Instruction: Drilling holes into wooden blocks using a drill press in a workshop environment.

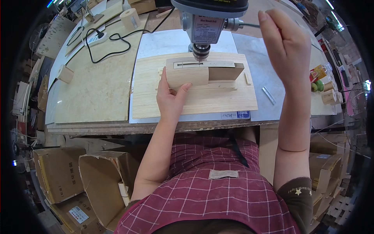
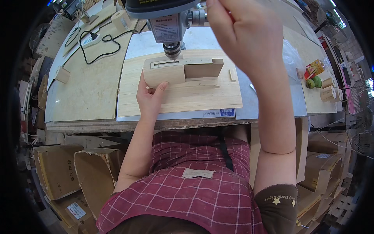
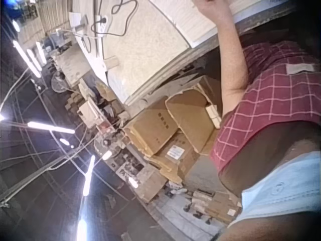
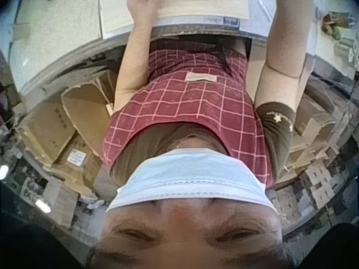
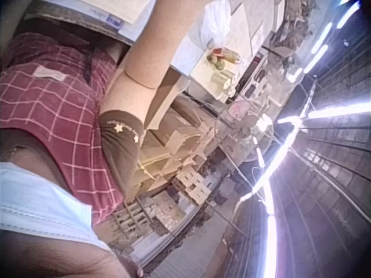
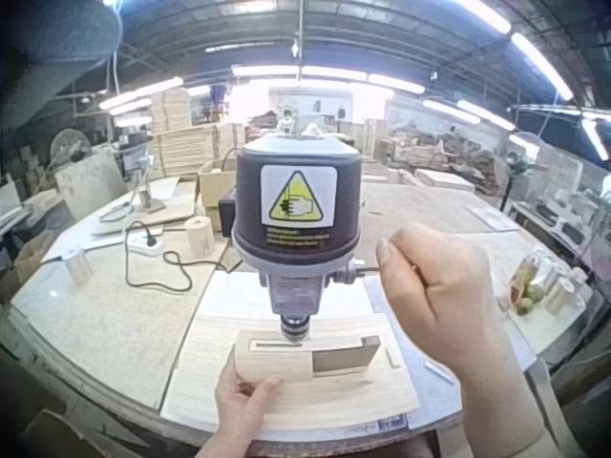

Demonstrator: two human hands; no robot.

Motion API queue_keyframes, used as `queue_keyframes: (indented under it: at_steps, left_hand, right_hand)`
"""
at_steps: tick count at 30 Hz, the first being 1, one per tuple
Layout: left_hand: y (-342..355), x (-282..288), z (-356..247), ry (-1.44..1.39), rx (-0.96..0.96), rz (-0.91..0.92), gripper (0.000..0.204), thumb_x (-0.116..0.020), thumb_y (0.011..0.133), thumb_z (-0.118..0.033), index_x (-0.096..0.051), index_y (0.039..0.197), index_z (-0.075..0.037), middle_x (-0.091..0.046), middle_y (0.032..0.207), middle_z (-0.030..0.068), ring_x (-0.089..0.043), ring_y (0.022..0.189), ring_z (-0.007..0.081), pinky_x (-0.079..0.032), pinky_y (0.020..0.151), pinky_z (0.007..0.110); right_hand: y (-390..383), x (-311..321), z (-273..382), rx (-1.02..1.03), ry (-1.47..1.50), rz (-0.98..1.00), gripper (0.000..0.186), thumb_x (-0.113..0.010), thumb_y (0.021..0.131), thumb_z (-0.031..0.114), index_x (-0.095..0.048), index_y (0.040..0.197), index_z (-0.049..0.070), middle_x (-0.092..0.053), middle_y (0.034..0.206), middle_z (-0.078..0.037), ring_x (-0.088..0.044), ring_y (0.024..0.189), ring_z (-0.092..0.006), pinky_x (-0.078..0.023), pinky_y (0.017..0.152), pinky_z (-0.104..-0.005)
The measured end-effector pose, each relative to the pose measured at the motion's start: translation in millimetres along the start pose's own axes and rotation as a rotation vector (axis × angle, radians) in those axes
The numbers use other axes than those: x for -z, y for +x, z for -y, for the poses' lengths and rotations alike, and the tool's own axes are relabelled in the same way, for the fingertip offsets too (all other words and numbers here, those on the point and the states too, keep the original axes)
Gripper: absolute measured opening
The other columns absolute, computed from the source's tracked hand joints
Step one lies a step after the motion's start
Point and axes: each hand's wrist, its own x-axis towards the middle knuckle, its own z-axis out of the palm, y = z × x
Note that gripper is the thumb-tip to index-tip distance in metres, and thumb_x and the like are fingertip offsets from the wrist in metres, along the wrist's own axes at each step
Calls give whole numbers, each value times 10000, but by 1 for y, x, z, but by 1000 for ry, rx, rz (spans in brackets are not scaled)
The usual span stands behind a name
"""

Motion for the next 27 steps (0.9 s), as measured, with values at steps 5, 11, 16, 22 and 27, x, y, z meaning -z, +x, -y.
queue_keyframes:
  at_steps: [5, 11, 16, 22, 27]
  left_hand:
    - [0, 0, -5, 3, 16, 12, 767, -750, 704, -130, -341, 1341, -9, -554, 1099, 119, -578, 875, 146, -483, 670, 247]
    - [-1, 0, -2, 4, 23, 0, 771, -754, 698, -126, -345, 1340, -9, -551, 1108, 117, -575, 869, 140, -479, 664, 242]
    - [1, -2, -2, -19, 35, 8, 777, -758, 693, -125, -344, 1341, -11, -549, 1117, 115, -572, 872, 136, -475, 666, 239]
    - [0, -1, -4, -8, 27, 6, 781, -753, 693, -99, -334, 1346, -13, -545, 1129, 120, -574, 885, 141, -482, 696, 247]
    - [0, -1, -5, -11, 43, 9, 774, -745, 699, -88, -329, 1347, -12, -539, 1120, 117, -578, 890, 146, -493, 689, 248]
  right_hand:
    - [-21, -5, 3, 74, -70, -85, 159, -594, 832, 181, -553, 732, 64, -532, 617, -65, -537, 547, -216, -408, 492, -315]
    - [-39, -20, 9, 57, 52, -202, 159, -612, 819, 135, -551, 687, 71, -480, 556, -57, -477, 463, -223, -360, 426, -307]
    - [-53, -27, 11, 12, 86, -208, 120, -621, 821, 125, -583, 728, 60, -492, 580, -52, -473, 459, -201, -363, 428, -293]
    - [-70, -45, 7, -6, 133, -249, 77, -612, 814, 91, -595, 757, 42, -498, 608, -65, -477, 477, -193, -372, 443, -292]
    - [-82, -62, 3, 13, 175, -327, 39, -604, 805, 64, -595, 802, 26, -518, 676, -83, -492, 513, -206, -381, 457, -294]
